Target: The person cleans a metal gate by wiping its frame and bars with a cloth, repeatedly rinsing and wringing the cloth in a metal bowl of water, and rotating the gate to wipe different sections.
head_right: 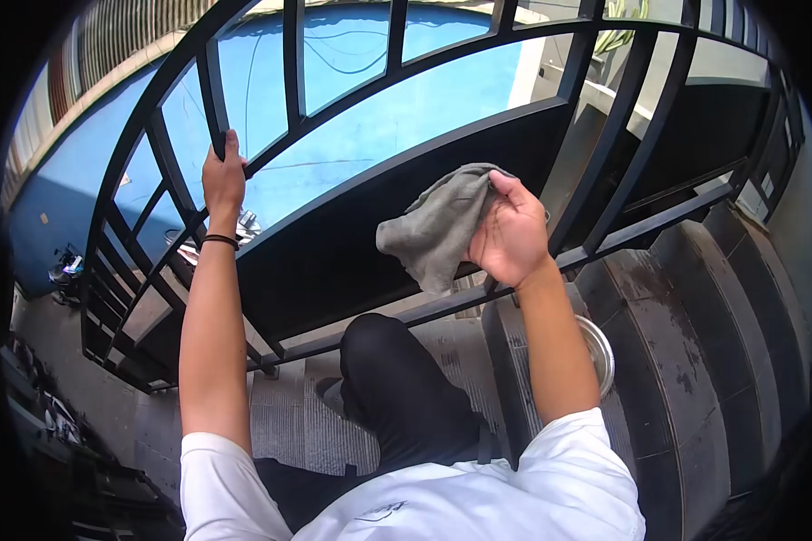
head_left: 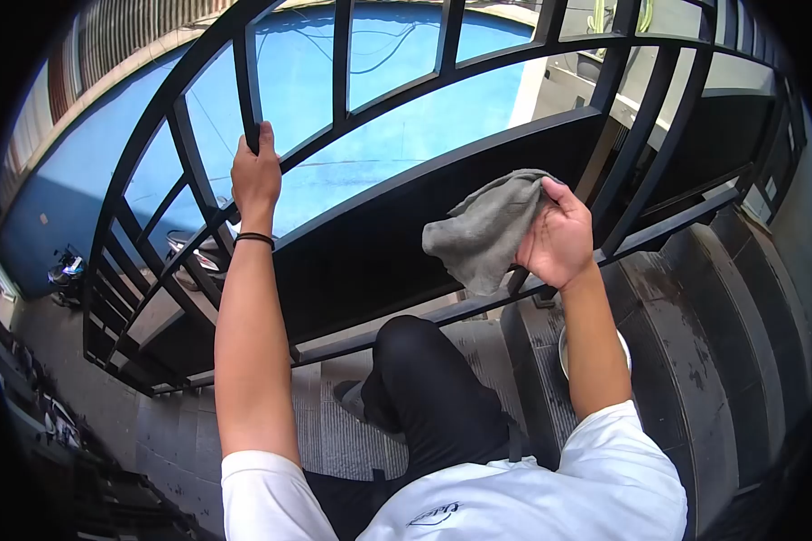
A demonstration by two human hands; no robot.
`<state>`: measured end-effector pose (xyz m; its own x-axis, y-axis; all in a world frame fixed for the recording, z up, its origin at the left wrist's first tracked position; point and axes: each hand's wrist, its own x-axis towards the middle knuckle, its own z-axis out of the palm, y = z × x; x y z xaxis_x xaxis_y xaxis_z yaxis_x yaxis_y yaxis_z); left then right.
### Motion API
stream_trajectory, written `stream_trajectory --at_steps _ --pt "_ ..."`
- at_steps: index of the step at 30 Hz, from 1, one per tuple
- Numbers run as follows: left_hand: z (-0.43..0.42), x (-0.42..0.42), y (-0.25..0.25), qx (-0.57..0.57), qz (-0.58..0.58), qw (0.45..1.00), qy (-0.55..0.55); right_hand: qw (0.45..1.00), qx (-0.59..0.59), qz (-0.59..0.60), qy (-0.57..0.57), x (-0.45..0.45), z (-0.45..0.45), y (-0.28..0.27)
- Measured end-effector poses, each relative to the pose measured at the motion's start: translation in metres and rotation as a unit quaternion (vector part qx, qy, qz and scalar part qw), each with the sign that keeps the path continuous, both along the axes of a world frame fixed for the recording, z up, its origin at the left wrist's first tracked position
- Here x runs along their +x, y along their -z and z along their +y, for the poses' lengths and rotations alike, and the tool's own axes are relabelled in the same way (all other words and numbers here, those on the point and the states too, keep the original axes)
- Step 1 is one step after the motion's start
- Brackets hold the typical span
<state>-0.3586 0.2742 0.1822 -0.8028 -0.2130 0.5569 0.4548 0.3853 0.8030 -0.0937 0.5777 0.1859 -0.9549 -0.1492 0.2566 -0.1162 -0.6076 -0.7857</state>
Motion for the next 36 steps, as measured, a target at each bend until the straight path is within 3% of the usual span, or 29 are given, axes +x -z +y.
stream_trajectory --at_steps 1,3,5,8,10,11,12,13,15,17,18,19,21,23,27,30,31,33,36 --pt "0.001 0.003 -0.001 0.003 -0.003 1.000 0.002 1.000 0.000 0.005 -0.005 0.001 -0.005 0.004" --pt "0.000 -0.001 0.001 -0.006 -0.001 1.000 -0.006 0.991 -0.110 0.079 0.003 -0.002 -0.021 0.013" --pt "0.001 0.002 0.001 0.002 0.004 1.000 -0.002 0.967 -0.159 0.201 0.004 -0.007 -0.033 0.021" --pt "0.001 0.001 0.002 0.001 0.014 1.000 0.000 0.931 -0.131 0.293 0.172 -0.023 -0.033 -0.004" --pt "0.000 0.003 0.001 -0.001 0.016 1.000 0.001 0.865 0.023 0.401 0.302 -0.036 -0.030 -0.043" --pt "0.001 0.003 0.002 -0.001 0.015 1.000 0.002 0.773 0.137 0.432 0.444 -0.054 -0.016 -0.058" --pt "0.001 0.002 0.003 0.003 0.015 1.000 0.002 0.619 0.311 0.437 0.574 -0.056 -0.014 -0.079" --pt "0.001 0.001 0.003 0.001 0.013 1.000 -0.002 0.531 0.378 0.448 0.612 -0.070 -0.009 -0.095" --pt "0.001 0.000 0.003 0.001 0.012 1.000 -0.006 0.361 0.523 0.485 0.601 -0.094 0.005 -0.125" --pt "0.001 0.001 0.004 0.004 0.008 1.000 -0.006 0.233 0.660 0.403 0.589 -0.104 0.011 -0.121" --pt "0.001 0.000 0.006 0.004 0.008 1.000 -0.004 0.209 0.667 0.408 0.588 -0.104 0.007 -0.115" --pt "0.001 0.000 0.007 0.005 0.018 1.000 -0.007 0.208 0.666 0.409 0.589 -0.103 0.002 -0.110" --pt "0.001 -0.003 0.006 0.013 0.026 0.999 -0.013 0.260 0.673 0.436 0.538 -0.103 -0.009 -0.103" --pt "0.001 -0.001 0.006 0.010 0.025 1.000 -0.009 0.253 0.677 0.424 0.546 -0.105 -0.023 -0.103" --pt "0.000 -0.007 0.007 0.011 0.001 1.000 -0.006 0.224 0.784 0.293 0.500 -0.106 -0.036 -0.132" --pt "0.000 -0.004 0.005 0.008 -0.016 1.000 -0.003 0.278 0.900 0.046 0.333 -0.104 -0.047 -0.169" --pt "0.000 -0.003 0.003 0.010 -0.021 1.000 -0.001 0.280 0.898 0.045 0.337 -0.101 -0.041 -0.164" --pt "-0.001 -0.002 0.005 0.003 -0.018 1.000 0.001 0.266 0.839 0.233 0.414 -0.102 -0.025 -0.140" --pt "-0.001 -0.004 0.002 0.009 0.007 1.000 0.002 0.231 0.780 0.313 0.490 -0.089 -0.027 -0.115"
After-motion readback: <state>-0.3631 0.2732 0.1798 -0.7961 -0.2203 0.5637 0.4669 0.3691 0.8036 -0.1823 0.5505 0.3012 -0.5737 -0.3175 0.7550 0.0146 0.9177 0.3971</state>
